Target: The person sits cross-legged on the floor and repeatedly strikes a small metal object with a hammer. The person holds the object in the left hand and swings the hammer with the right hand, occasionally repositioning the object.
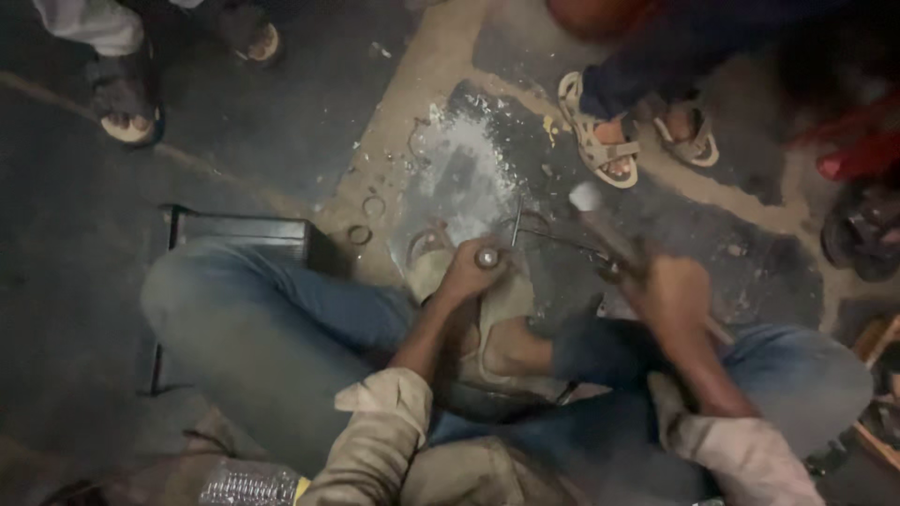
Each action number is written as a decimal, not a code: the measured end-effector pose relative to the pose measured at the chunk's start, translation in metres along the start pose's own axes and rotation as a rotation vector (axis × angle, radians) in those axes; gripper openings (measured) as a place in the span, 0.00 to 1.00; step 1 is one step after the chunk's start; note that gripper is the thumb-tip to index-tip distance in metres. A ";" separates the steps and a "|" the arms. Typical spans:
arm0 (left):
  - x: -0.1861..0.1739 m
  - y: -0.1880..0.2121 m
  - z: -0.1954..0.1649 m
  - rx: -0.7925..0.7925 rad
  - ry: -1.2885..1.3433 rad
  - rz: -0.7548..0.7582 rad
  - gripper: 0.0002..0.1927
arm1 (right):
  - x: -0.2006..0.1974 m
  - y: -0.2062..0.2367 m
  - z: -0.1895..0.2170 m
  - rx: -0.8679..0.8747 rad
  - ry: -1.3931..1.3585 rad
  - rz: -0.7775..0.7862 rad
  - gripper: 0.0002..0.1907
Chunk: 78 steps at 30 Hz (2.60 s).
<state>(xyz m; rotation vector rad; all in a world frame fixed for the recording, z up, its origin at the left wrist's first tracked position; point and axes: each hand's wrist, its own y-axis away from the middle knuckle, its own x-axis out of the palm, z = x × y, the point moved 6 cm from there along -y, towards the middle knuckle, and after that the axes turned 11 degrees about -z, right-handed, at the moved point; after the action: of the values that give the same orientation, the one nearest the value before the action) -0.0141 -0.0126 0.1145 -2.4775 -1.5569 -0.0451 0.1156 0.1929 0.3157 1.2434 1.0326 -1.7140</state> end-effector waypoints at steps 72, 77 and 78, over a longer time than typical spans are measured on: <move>0.018 0.017 -0.003 -0.103 -0.275 0.164 0.15 | 0.040 0.035 -0.016 0.013 -0.086 0.197 0.24; 0.019 0.008 -0.010 0.144 -0.165 0.117 0.18 | -0.004 0.044 -0.044 -0.352 -0.288 -0.371 0.26; 0.019 0.009 -0.003 0.087 -0.143 0.131 0.19 | 0.000 0.049 -0.046 -0.379 -0.221 -0.348 0.29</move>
<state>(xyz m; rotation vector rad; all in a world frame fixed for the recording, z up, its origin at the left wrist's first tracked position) 0.0029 0.0000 0.1188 -2.5555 -1.4115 0.2203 0.1759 0.2160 0.2979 0.6463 1.4166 -1.7537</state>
